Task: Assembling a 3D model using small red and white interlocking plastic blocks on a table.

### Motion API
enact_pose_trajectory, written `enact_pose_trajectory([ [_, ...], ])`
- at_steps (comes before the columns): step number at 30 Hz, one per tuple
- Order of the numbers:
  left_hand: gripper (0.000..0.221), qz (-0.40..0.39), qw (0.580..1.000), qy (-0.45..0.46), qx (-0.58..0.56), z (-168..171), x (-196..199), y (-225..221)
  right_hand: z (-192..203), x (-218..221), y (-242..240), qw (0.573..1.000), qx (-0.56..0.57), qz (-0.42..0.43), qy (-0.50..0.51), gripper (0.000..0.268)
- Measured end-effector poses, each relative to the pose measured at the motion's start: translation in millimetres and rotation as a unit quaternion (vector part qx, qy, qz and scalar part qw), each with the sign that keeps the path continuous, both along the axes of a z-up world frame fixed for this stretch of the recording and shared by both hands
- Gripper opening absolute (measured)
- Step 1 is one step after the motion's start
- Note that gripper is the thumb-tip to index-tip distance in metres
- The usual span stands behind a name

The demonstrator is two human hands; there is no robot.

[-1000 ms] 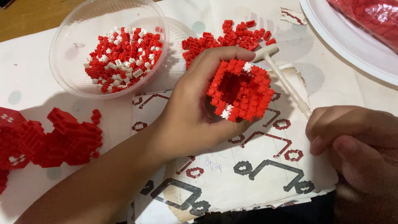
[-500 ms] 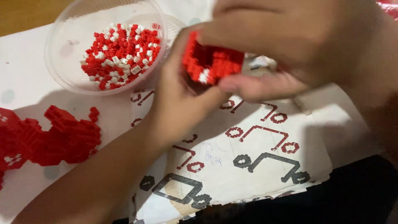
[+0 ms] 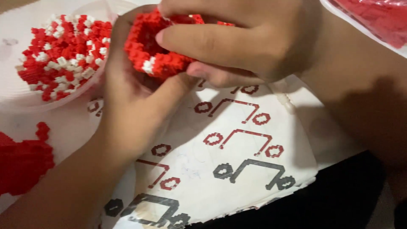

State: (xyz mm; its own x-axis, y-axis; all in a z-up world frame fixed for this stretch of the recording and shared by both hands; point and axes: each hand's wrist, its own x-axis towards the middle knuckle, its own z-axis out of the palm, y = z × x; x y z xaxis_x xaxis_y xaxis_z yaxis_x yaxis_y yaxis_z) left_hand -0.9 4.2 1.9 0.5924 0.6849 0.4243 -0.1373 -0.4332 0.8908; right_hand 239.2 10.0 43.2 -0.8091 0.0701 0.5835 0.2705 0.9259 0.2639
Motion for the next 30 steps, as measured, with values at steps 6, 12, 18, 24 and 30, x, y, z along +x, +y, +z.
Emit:
enact_pose_trajectory([
  [6, 0.054, -0.028, 0.999, -0.006, -0.033, 1.7, -1.2, -0.8, 1.0, 4.9, 1.1, 0.999, 0.029, 0.015, -0.005, 0.022],
  [12, 0.071, -0.059, 0.998, -0.007, -0.001, 5.5, -2.3, -1.1, 4.3, -2.3, 2.0, 0.998, 0.013, 0.057, 0.029, 0.035],
  [18, 0.061, -0.127, 0.988, -0.084, -0.023, 5.0, -0.7, -2.2, 2.6, -5.2, -3.2, 0.998, 0.030, 0.030, 0.049, 0.037],
  [24, 0.054, -0.153, 0.985, -0.051, -0.056, 15.9, -6.1, -8.8, 2.1, -18.6, -17.7, 0.994, -0.048, 0.009, 0.099, 0.027],
  [30, 0.050, -0.134, 0.980, -0.062, -0.131, 8.2, -4.4, -10.8, -2.0, -21.0, -22.4, 0.980, -0.146, -0.023, 0.132, 0.026],
])
